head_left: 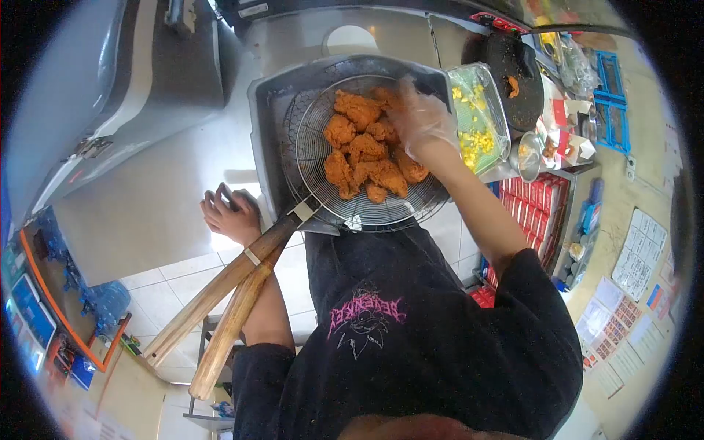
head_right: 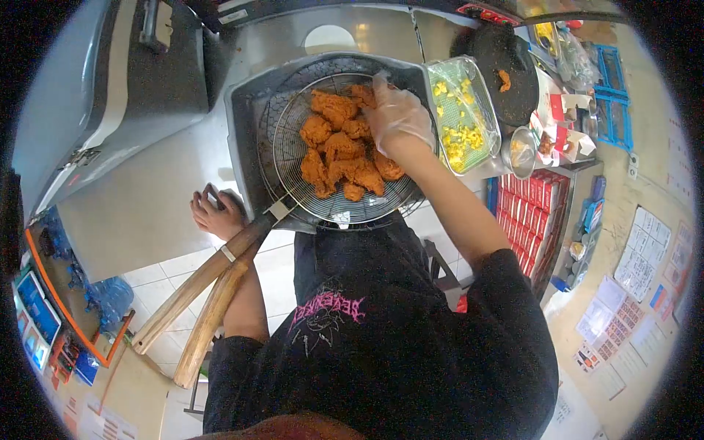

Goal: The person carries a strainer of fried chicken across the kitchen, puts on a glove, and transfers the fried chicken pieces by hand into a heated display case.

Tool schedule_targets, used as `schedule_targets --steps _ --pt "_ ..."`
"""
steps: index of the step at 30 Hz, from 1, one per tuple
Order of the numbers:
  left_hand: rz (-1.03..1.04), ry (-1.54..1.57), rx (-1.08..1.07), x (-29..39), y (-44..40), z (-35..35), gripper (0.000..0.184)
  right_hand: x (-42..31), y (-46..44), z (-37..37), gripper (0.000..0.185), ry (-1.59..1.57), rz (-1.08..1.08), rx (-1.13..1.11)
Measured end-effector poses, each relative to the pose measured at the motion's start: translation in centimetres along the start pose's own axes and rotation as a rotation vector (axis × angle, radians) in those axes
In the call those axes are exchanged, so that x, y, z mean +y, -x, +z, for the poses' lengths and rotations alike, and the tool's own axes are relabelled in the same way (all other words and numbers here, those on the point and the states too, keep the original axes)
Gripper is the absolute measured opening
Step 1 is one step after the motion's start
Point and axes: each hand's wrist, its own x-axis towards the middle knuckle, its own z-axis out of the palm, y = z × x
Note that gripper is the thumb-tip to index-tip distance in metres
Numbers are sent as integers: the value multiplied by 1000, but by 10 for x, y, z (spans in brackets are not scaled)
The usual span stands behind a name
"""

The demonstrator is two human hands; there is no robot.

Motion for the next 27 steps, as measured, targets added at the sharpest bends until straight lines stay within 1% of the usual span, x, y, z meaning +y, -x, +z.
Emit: schedule_targets --steps 1,3,4,6,7,9,11,12,13,14,16,18,20,22,23,25,26,27 --pt "-3 3 16 1 -1 0 37 2 -4 5 73 -2 -8 14" --pt "-1 25 6 1 -1 -2 38 13 -16 19 64 -301 34 192" --pt "-9 26 21 1 1 -2 38 21 -20 30 64 -301 20 202" --pt "-8 34 -8 -3 1 -1 39 33 -23 45 60 -544 -113 450" --pt "-3 21 -17 -6 2 1 41 29 -21 33 67 -746 -29 293" --pt "2 46 -1 -7 1 2 41 33 -27 25 63 -1088 40 167" --pt "2 42 -24 -2 -2 -7 38 23 -29 2 61 -1800 181 -211" --pt "-10 62 -15 1 -4 -10 37 12 -26 -11 61 -1809 138 -193" --pt "29 124 43 -6 -2 2 37 -6 -29 -33 60 -2030 -38 -327" --pt "20 69 54 2 -6 -5 37 -22 -35 -54 59 -2226 -223 -482" --pt "-9 48 -4 8 -8 -12 37 -52 -70 -90 58 -2259 -371 -506" --pt "-16 50 -28 8 -10 -11 37 -85 -114 -134 52 -2217 -467 -524" --pt "-23 40 -64 4 -7 -14 38 -117 -163 -158 45 -2347 -446 -360" --pt "-35 43 -67 6 -9 -12 38 -134 -181 -176 40 -2363 -587 -209" --pt "-38 37 -74 5 -10 -10 38 -143 -193 -184 40 -2364 -577 -216" --pt "-31 54 -78 3 -9 -11 39 -154 -219 -193 26 -2289 -503 22" --pt "-23 54 -89 3 -7 -12 39 -152 -232 -192 26 -2292 -488 30" --pt "-28 57 -95 3 -7 -13 39 -150 -243 -191 26 -1523 -498 488"
